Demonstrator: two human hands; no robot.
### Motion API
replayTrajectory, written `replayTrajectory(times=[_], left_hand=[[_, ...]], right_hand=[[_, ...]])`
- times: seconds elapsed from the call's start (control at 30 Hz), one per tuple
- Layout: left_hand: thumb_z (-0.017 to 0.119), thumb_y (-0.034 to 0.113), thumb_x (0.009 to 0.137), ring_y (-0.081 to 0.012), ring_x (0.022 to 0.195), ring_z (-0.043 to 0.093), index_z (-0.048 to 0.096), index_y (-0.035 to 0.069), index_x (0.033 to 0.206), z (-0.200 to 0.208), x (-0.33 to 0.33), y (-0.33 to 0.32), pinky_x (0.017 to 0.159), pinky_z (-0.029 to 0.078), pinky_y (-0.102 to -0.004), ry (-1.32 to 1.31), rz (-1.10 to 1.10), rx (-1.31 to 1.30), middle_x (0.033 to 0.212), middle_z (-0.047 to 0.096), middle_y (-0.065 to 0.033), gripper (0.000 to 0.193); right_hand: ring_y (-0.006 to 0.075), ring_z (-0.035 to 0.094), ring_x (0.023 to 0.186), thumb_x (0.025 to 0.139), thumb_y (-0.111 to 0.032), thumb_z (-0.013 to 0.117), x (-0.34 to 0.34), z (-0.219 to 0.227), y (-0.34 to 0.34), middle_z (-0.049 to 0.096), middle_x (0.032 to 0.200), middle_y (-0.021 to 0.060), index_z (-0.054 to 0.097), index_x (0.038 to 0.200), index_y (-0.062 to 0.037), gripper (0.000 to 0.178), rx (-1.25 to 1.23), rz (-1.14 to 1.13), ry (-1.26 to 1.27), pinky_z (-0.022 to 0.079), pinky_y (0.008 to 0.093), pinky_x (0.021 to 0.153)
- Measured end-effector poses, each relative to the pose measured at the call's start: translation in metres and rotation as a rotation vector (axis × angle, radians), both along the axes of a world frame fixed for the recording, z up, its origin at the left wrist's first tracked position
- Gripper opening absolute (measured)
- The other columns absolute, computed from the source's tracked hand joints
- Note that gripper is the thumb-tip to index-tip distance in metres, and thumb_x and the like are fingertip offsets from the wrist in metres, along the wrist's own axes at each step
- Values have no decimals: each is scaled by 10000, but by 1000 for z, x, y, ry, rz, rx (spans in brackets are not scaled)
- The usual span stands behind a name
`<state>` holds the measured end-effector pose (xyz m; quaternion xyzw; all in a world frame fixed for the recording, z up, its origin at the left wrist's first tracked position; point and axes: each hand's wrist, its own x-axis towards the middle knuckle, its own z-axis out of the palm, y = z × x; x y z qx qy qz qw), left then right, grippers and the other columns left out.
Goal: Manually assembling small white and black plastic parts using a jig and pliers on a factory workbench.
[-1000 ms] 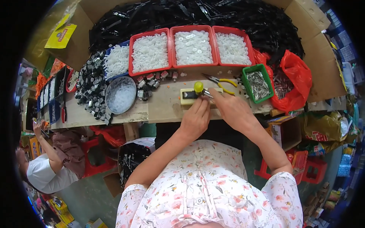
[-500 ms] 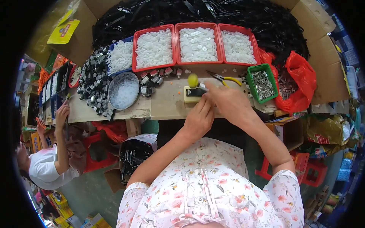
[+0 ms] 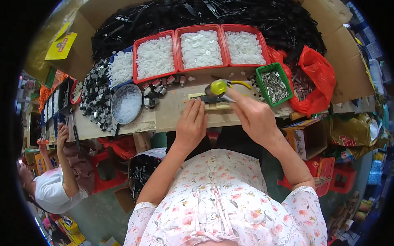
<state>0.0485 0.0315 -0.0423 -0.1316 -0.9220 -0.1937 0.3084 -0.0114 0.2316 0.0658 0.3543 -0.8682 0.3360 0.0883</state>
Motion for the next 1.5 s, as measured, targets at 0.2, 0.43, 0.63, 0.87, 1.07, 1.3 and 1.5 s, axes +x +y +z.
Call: replayTrajectory(times=[0.2,0.43,0.63,0.87,1.07,1.3,1.5], left_hand=[[712,66,826,-378,1217,557,630,-92,1163,7,-7,9,1013,474,-432,-63,-80,13,1247,601,-217,382],[731,105,824,-385,1218,551,620,-121,1155,3,-22,19,1018,470,-438,-29,-132,0,1250,589,-237,416],[738,113,820,-389,1206,562,622,-125,1157,4,-21,17,1015,479,-428,-17,-122,-45,1235,592,-247,429],[727,115,829,-382,1202,562,619,-119,1158,5,-19,19,1014,472,-428,-38,-103,-41,1230,594,-237,418],[688,120,846,-372,1206,540,592,-67,1178,16,-33,21,1010,444,-452,-121,-111,96,1177,595,-205,393],[696,77,819,-368,1183,540,599,-29,1104,26,-46,13,969,445,-469,-230,-152,100,1098,609,-156,319],[711,-30,770,-346,1038,602,615,-17,1126,37,-40,3,850,499,-423,-233,-194,361,1072,600,-174,369]], right_hand=[[408,668,836,938,-90,623,-4,-12,22,674,938,240,599,1266,-13,338,233,-47,-117,524,435,689],[399,669,789,961,-97,606,-6,-24,44,657,876,251,615,1233,23,298,341,-197,-119,512,415,665],[408,659,774,962,-154,599,-6,-8,34,662,846,233,588,1234,-59,289,-36,-182,114,510,490,658],[381,671,776,937,-119,637,-41,-16,28,671,904,234,646,1177,-13,263,223,-76,-37,517,415,662],[359,646,870,919,-137,650,-154,-30,35,659,958,190,655,1131,-6,248,256,-213,253,506,424,735],[323,606,985,885,-133,670,-174,-40,35,602,1021,129,662,1081,-24,225,320,-225,381,502,426,777],[326,580,1093,853,-78,696,-92,-28,36,579,1135,148,629,1065,-22,230,198,-7,8,498,412,861]])
